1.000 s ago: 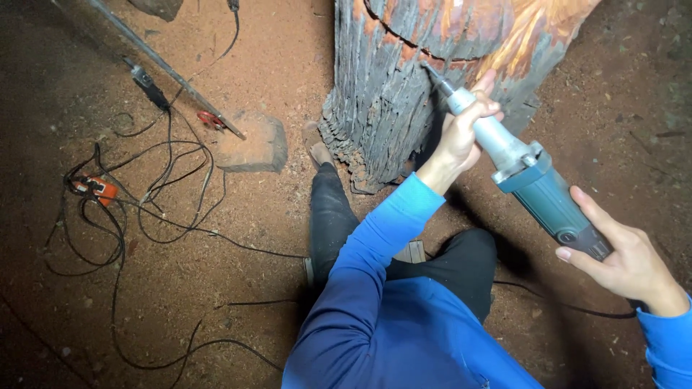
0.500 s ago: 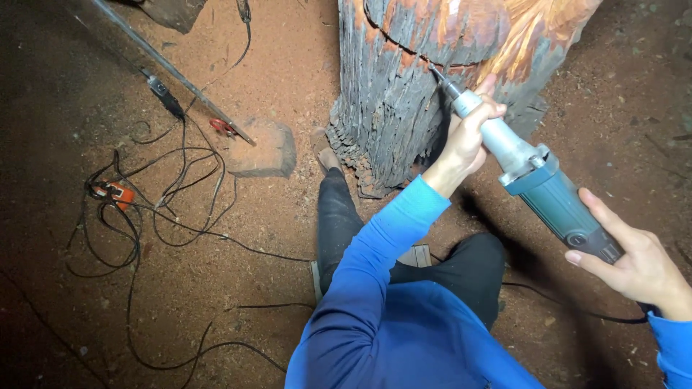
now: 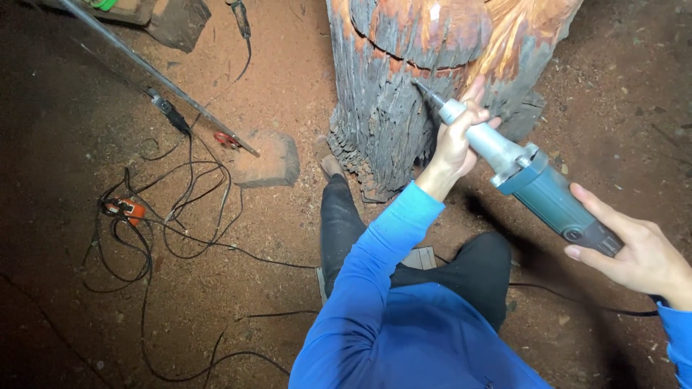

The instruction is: Carving details into a large wooden stump using a power rotary tool

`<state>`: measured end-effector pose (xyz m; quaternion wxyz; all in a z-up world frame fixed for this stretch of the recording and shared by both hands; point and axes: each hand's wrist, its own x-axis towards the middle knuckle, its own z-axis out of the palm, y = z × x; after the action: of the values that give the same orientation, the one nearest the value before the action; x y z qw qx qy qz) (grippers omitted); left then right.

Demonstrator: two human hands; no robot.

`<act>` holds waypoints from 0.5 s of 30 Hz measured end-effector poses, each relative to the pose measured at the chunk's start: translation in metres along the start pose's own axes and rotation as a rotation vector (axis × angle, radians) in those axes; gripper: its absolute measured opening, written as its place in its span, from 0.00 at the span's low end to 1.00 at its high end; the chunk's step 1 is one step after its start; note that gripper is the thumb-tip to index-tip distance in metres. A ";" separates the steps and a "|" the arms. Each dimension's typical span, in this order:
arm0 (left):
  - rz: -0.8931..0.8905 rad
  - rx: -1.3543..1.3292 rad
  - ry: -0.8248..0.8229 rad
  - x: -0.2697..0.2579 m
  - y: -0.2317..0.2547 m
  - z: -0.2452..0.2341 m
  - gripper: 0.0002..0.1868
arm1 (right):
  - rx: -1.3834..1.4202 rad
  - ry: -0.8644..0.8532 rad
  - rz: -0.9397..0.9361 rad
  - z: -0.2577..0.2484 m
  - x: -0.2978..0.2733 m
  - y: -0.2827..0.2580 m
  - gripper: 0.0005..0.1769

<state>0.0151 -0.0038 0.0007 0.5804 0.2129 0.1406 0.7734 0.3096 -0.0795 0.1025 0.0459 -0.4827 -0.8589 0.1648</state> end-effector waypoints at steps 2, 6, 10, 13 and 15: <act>0.004 -0.013 -0.064 0.000 -0.003 -0.007 0.10 | -0.082 -0.037 0.018 0.000 0.001 0.000 0.62; -0.006 0.001 0.015 0.000 0.007 0.002 0.03 | -0.043 -0.054 0.055 -0.001 0.003 -0.012 0.61; 0.004 -0.054 -0.011 -0.010 0.010 -0.002 0.02 | -0.086 0.000 -0.085 0.001 0.009 -0.002 0.66; 0.098 -0.113 -0.042 -0.024 0.020 0.000 0.04 | -0.228 0.102 -0.343 -0.005 0.039 0.012 0.67; 0.158 -0.121 -0.039 -0.035 0.026 0.001 0.06 | -0.331 0.156 -0.430 -0.006 0.063 0.019 0.64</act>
<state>0.0019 -0.0445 0.0075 0.5319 0.2029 0.0650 0.8196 0.2926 -0.0155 0.0967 0.0663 -0.3016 -0.9507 -0.0287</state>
